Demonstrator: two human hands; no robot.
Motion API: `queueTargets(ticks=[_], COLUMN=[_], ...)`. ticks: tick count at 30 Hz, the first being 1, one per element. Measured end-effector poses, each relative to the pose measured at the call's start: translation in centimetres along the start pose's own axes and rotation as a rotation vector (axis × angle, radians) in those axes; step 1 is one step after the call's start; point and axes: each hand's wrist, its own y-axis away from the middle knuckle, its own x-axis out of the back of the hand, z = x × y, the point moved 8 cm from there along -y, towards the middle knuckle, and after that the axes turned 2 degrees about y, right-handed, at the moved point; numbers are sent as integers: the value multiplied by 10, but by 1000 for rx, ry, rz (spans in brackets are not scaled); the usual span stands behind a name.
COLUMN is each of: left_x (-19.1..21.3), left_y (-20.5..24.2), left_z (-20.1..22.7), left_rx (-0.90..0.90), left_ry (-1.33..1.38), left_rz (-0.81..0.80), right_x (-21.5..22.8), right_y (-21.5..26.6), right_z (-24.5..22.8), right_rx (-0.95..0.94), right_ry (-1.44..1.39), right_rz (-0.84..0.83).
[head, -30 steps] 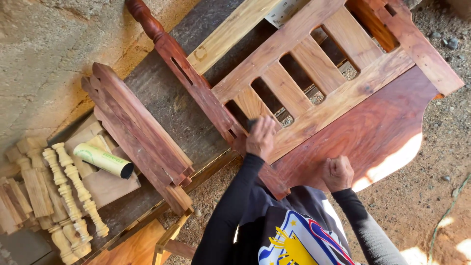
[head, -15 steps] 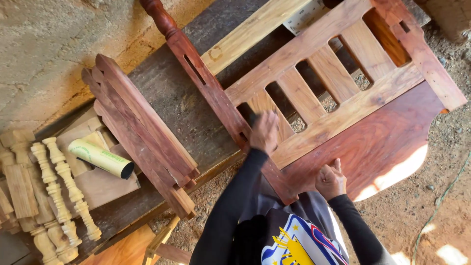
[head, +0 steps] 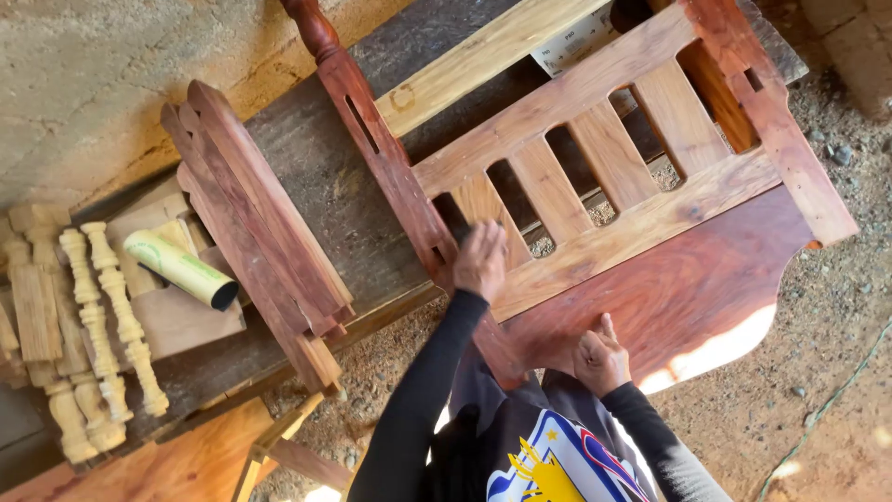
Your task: Sanding the surface of a wooden furniture frame using sandpaper.
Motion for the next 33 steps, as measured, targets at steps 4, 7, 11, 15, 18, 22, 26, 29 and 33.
queueTargets(ticks=[4,7,11,15,18,22,26,29,33], left_x=[-4,3,-15,-12,-6,-17,-17,-29,-31], left_y=[-51,-40,23,31,-3,-31,0,28,-7], left_z=[-43,-15,45,52,11,-30,16,43,10], left_rx=[162,254,249,201,290,397,405,381,387], left_ry=[-107,-133,-209,-110,-81,-119,-160,-202,-229], left_rz=[23,68,23,84,101,100,101,86,80], right_x=[39,33,26,22,25,30,41,24,21], right_y=[-21,-25,-13,-9,-5,-8,-15,-12,-8], right_z=[-21,-3,1,12,14,3,-17,-2,2], right_rx=[234,262,442,481,495,508,512,457,480], right_ry=[-66,61,114,76,25,-22,-115,19,26], right_rz=[66,-3,-50,-117,-140,-188,-158,-275,-320])
